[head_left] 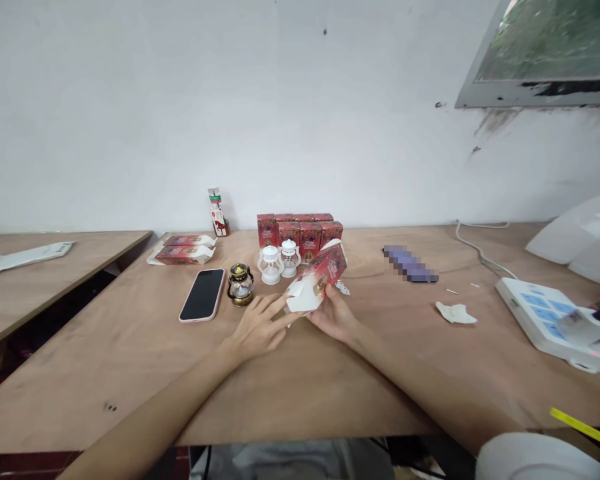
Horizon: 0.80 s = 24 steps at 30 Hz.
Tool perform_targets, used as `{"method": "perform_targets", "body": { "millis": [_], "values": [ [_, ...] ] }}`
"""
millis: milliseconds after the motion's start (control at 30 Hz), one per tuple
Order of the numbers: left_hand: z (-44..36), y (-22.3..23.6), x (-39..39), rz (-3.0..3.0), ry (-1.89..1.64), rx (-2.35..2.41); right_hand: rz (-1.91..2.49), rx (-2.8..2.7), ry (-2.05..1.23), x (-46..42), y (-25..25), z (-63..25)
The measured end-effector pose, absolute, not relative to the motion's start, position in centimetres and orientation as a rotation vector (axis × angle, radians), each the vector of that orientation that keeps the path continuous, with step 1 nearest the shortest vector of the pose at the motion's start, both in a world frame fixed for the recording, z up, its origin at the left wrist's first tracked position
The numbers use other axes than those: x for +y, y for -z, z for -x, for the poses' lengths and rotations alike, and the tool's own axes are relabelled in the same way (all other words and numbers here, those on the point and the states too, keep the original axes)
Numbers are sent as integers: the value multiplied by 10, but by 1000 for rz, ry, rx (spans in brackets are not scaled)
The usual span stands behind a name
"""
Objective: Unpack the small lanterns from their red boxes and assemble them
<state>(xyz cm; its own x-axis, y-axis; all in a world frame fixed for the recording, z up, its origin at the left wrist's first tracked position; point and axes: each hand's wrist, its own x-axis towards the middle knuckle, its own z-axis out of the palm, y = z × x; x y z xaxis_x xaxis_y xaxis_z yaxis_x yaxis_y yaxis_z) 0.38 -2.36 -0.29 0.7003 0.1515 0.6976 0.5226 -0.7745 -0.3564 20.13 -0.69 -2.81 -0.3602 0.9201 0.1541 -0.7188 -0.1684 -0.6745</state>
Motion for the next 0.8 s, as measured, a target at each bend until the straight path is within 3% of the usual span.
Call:
{"method": "perform_targets", "body": {
  "millis": [300,500,667,800],
  "values": [
    [-2,0,-31,2160,1250,-413,419,-904,-1772,-6,24,-208],
    [0,-8,-33,2033,1018,-415,393,-1048,-1974,-11,24,-204],
    [-3,-16,-40,2046,1073,-191,403,-1190,-2140,-15,18,-206],
    [-1,-29,-41,2168,869,-79,454,-1210,-2114,-14,21,-207]
  ]
}}
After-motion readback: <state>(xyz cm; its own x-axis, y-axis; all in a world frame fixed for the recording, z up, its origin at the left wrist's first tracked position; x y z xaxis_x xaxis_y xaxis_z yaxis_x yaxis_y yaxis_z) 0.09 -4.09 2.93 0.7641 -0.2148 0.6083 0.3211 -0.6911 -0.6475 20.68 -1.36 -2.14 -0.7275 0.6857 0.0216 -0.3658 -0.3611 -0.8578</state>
